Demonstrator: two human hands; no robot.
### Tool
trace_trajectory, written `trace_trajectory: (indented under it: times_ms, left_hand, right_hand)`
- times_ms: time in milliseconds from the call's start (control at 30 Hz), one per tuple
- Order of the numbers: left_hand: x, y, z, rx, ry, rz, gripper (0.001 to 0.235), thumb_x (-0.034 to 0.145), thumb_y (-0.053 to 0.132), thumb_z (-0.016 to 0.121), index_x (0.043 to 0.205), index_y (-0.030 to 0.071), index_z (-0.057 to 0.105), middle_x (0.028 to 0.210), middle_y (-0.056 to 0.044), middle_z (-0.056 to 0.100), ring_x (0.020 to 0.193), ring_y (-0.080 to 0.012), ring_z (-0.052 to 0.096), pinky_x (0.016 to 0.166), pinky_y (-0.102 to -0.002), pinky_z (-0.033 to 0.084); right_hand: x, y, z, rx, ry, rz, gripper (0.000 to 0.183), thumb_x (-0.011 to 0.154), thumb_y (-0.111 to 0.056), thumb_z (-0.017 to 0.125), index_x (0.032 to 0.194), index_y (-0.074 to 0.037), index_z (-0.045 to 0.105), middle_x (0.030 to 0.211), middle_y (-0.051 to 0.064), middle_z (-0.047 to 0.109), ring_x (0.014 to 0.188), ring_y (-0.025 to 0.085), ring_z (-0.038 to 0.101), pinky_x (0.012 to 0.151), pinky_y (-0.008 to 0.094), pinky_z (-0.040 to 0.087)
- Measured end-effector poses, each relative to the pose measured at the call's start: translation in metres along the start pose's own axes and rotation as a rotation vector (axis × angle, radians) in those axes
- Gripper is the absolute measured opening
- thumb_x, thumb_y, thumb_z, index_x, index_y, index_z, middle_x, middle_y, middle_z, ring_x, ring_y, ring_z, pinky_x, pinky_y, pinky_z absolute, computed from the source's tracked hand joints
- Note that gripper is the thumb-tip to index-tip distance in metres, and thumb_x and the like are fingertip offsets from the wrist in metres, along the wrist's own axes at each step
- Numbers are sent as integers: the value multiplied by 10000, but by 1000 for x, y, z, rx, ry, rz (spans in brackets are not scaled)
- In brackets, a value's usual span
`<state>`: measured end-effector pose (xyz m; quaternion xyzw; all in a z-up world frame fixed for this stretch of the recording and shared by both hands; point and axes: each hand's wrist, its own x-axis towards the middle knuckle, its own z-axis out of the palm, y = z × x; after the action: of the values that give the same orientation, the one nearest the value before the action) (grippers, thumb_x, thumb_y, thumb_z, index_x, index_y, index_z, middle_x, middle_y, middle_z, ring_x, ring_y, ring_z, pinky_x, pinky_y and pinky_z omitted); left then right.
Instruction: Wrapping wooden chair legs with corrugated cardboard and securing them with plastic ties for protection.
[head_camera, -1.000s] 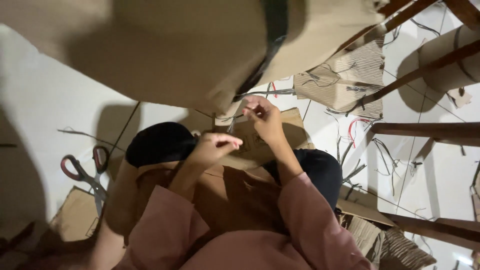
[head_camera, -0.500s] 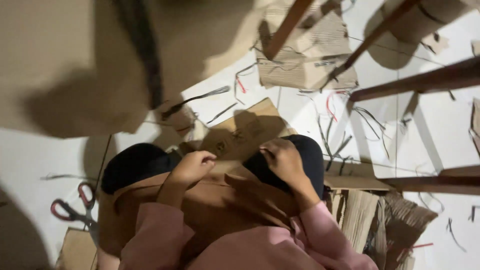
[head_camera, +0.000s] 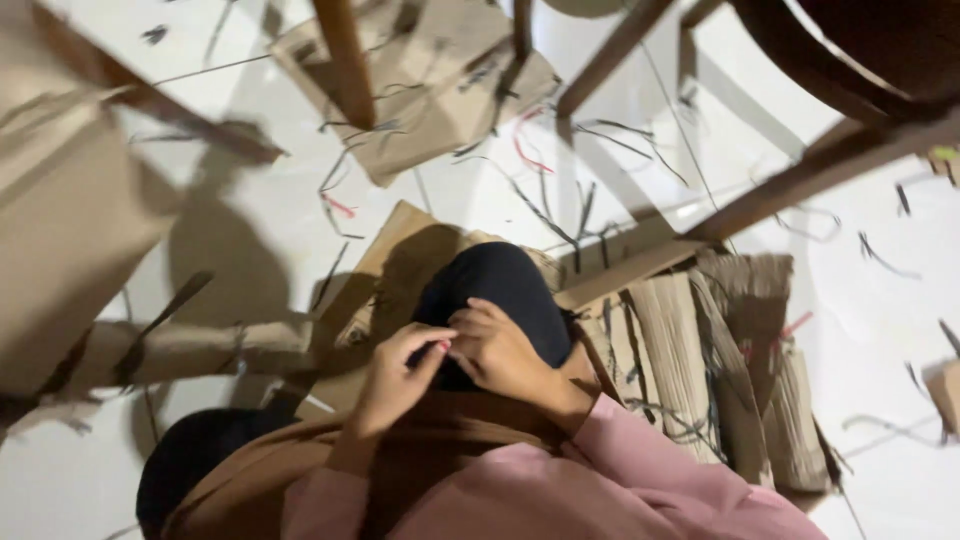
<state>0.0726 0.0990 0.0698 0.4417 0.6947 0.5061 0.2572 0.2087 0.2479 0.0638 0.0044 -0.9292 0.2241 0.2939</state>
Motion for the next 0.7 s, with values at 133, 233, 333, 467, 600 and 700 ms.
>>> trace_trajectory:
  times_ms: [133, 233, 333, 467, 600, 700]
  left_hand:
    - [16, 24, 50, 5, -12, 273, 218, 886, 66, 702, 1038, 173, 817, 946, -16, 780, 914, -218, 747, 845, -341, 582]
    - [25, 43, 80, 12, -118, 401, 215, 881, 55, 698, 1035, 164, 801, 959, -1, 761, 916, -225, 728, 869, -368, 553]
    - [31, 53, 112, 95, -262, 476, 217, 892, 63, 680, 1056, 175, 767, 998, 11, 727, 966, -221, 701, 905, -395, 522]
    - [41, 59, 149, 268, -371, 664, 222, 927, 47, 629, 1091, 158, 729, 1208, -19, 698, 1139, -239, 658, 994, -442, 493]
    - [45, 55, 167, 396, -498, 800, 228, 940, 94, 575, 1111, 172, 704, 1231, -26, 686, 1206, -216, 634, 1067, -436, 458]
    - [44, 49, 174, 512, -557, 796, 253, 967, 180, 566, 1185, 209, 689, 1293, -2, 681, 1305, -211, 586, 1164, -465, 376]
  right_hand:
    - [-49, 5, -10, 164, -25, 63, 95, 814, -101, 745, 791, -14, 711, 885, 161, 743, 1087, 358, 696, 1131, 577, 390]
    - [-88, -1, -32, 233, -13, 145, 68, 832, -84, 725, 804, -22, 720, 842, 149, 740, 1029, 367, 714, 1100, 587, 430]
    - [-97, -23, -82, 323, 51, 290, 125, 913, -105, 665, 834, -29, 723, 828, 140, 727, 924, 389, 713, 955, 575, 518]
    - [-137, -32, -107, 340, 231, 431, 185, 993, -108, 616, 907, -5, 742, 846, 182, 710, 799, 412, 695, 726, 535, 587]
    - [-188, -35, -100, 232, 349, 630, 157, 969, -101, 647, 939, 2, 762, 888, 177, 752, 808, 391, 727, 707, 503, 599]
    - [-197, -29, -104, 78, 389, 861, 83, 898, -63, 723, 925, 10, 753, 824, 208, 744, 745, 431, 714, 657, 516, 591]
